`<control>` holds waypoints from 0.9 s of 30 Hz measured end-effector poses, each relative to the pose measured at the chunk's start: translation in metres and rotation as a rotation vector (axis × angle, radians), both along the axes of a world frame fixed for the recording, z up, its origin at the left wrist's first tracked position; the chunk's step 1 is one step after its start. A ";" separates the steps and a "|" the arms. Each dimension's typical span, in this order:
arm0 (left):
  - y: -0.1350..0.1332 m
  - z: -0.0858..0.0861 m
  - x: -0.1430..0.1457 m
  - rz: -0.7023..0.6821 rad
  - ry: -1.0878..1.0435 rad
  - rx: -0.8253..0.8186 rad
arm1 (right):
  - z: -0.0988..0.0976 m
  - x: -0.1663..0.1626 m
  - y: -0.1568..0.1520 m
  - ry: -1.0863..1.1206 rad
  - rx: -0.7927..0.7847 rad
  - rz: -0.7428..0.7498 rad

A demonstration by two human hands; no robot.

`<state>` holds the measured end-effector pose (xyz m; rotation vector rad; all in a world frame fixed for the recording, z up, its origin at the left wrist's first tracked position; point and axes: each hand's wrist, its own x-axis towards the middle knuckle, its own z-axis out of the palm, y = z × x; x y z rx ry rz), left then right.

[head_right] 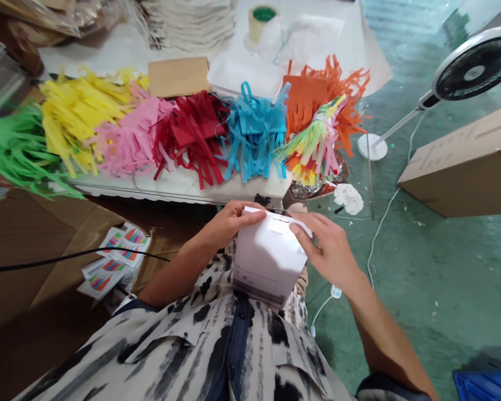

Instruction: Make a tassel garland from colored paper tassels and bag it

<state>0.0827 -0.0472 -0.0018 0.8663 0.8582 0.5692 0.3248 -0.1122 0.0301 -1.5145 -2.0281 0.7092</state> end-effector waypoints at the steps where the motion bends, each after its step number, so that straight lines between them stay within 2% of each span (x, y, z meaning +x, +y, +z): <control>1: 0.001 0.001 -0.001 -0.004 0.002 -0.007 | 0.001 0.002 0.000 0.040 -0.053 -0.026; 4: 0.004 0.003 -0.005 -0.047 0.003 -0.020 | 0.000 0.004 0.000 0.136 -0.176 -0.090; 7: 0.006 0.005 -0.008 -0.092 -0.027 -0.030 | -0.003 0.003 0.000 0.186 -0.213 -0.123; 11: 0.005 0.006 -0.008 -0.075 -0.047 -0.041 | -0.006 0.000 0.000 0.236 -0.210 -0.168; 18: -0.004 0.003 -0.009 0.052 -0.115 -0.006 | -0.018 0.008 -0.005 0.329 -0.251 -0.246; 27: -0.004 -0.003 -0.026 -0.041 -0.162 0.096 | -0.022 0.013 -0.006 0.314 -0.193 -0.247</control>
